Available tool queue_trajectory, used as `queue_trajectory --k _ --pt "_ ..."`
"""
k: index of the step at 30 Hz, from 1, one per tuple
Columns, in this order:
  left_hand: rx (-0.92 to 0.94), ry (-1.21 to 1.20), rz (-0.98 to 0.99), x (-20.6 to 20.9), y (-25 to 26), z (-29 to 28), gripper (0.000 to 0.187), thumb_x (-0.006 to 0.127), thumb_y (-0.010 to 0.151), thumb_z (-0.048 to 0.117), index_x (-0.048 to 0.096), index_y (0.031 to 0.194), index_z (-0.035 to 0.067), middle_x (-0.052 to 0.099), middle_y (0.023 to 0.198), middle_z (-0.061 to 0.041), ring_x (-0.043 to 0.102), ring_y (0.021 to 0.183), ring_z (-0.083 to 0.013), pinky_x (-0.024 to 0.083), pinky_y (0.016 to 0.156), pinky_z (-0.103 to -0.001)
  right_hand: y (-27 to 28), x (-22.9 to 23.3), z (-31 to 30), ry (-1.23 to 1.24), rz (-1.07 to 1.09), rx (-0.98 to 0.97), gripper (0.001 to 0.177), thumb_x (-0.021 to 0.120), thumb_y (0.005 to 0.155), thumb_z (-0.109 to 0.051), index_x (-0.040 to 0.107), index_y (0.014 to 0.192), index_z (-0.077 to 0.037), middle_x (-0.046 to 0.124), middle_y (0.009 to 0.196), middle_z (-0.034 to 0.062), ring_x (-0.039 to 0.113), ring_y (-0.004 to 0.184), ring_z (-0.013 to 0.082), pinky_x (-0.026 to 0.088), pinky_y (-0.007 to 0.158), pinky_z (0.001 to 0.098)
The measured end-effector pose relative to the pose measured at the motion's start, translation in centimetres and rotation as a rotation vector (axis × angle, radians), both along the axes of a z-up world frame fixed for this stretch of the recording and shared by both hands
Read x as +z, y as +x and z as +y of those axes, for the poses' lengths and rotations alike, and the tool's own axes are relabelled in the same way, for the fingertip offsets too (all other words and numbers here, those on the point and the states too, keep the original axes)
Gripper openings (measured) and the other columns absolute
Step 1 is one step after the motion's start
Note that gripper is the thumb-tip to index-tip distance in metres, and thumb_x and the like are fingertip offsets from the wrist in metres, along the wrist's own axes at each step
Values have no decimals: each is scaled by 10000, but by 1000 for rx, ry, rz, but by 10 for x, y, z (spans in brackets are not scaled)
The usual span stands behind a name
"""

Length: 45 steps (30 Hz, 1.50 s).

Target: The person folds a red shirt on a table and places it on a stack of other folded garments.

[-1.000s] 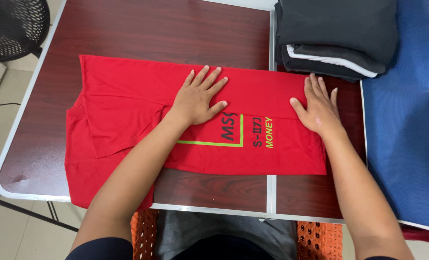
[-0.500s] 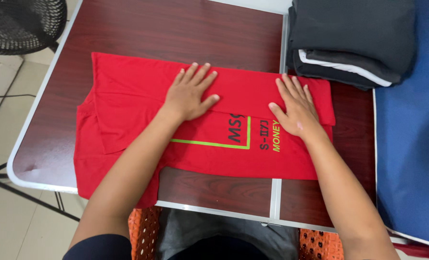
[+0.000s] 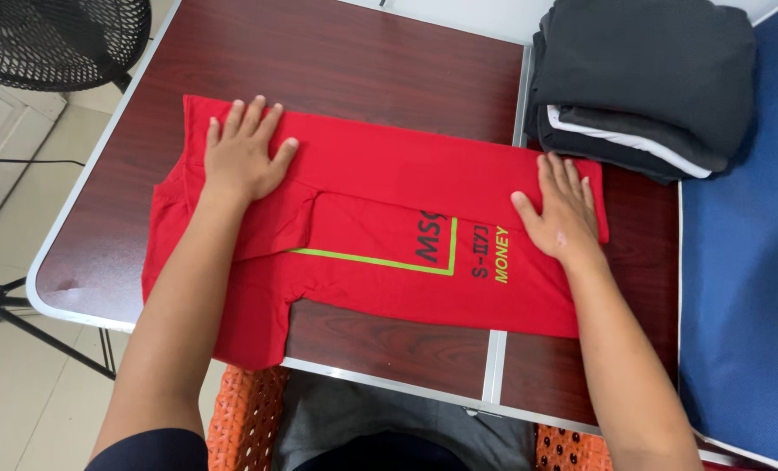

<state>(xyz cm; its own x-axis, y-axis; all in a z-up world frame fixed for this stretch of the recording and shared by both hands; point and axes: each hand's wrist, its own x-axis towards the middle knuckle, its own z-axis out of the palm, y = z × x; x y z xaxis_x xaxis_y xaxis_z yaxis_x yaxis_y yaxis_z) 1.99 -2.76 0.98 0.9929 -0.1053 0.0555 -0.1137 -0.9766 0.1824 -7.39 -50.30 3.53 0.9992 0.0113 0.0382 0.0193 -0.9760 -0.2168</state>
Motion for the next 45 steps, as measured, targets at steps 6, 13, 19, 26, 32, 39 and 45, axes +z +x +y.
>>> queue_trajectory --k 6,13,19,26,32,39,45 --pt "89 -50 -76 -5 3 24 758 347 1004 661 351 1610 207 234 1702 -99 148 1570 -329 112 1255 -509 1 2 -22 25 19 -167 844 454 992 -536 226 1596 7 183 1697 170 107 1575 321 63 1228 557" --pt "-48 118 -71 23 1 -49 820 426 1008 650 349 1587 75 281 1682 -128 154 1573 -380 126 1219 -638 6 15 43 -161 5 -144 771 589 1000 -433 383 1548 69 355 1633 231 253 1556 357 186 1260 617" --pt "-561 -206 -49 15 -16 -175 811 439 996 612 311 1598 84 270 1676 -103 190 1547 -306 131 1230 -566 35 -5 107 -26 -140 320 746 592 941 -262 352 1585 27 281 1703 202 214 1581 354 189 1260 513" --pt "-430 -79 36 4 -5 -156 778 298 995 668 263 1622 208 221 1695 24 157 1565 -230 103 1256 -512 31 5 58 -10 22 94 785 470 1013 -498 224 1606 -46 196 1698 146 134 1574 308 81 1254 489" --pt "-266 -10 96 7 4 -103 786 270 979 685 223 1625 240 166 1701 32 105 1564 -240 82 1243 -507 16 2 3 -9 59 -69 779 424 1042 -500 194 1633 -49 196 1691 167 140 1577 314 79 1275 485" --pt "35 11 145 16 11 -8 734 227 1021 654 221 1636 253 141 1728 23 79 1590 -264 81 1251 -576 -2 -3 -30 -13 -20 -153 784 448 1030 -490 262 1599 17 231 1686 196 166 1570 353 136 1254 532" --pt "216 -41 88 15 -1 58 739 257 968 590 246 1628 259 162 1720 65 93 1557 -310 79 1207 -654 -4 -8 -33 -3 -13 -181 815 470 1012 -497 264 1593 35 220 1688 191 151 1568 353 118 1231 614"
